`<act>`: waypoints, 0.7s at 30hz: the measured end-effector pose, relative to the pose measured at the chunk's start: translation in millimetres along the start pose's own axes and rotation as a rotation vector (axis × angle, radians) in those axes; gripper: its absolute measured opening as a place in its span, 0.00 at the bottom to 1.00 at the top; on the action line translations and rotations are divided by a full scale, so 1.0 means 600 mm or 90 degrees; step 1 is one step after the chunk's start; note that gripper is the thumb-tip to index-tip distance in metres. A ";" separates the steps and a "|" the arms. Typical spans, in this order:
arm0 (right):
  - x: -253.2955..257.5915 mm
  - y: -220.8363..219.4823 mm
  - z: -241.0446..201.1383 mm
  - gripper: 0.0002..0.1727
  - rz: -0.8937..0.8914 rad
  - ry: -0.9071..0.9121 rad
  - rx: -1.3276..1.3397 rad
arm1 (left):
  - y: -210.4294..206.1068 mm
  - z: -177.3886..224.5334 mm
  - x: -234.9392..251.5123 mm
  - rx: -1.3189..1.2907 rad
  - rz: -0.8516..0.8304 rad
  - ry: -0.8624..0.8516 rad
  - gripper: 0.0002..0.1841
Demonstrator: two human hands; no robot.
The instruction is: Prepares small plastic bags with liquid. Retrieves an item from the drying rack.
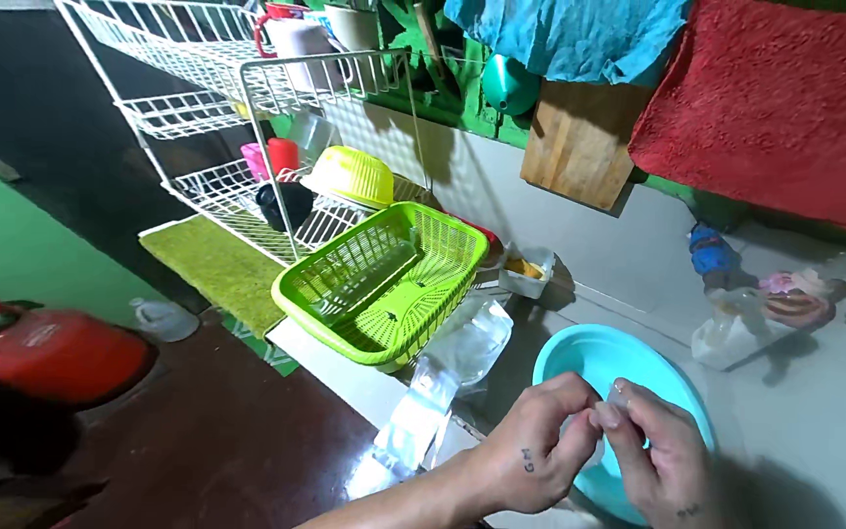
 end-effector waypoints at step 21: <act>0.027 0.026 -0.038 0.19 0.055 -0.040 0.268 | -0.024 0.036 -0.028 0.076 0.119 -0.162 0.21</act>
Point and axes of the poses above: each hand's wrist, its own x-axis towards the middle knuckle, its own y-axis out of the back of the hand, z = x × y, the point moved 9 cm from there along x, towards the middle knuckle, and after that the axes turned 3 degrees about -x, right-handed, at the moved point
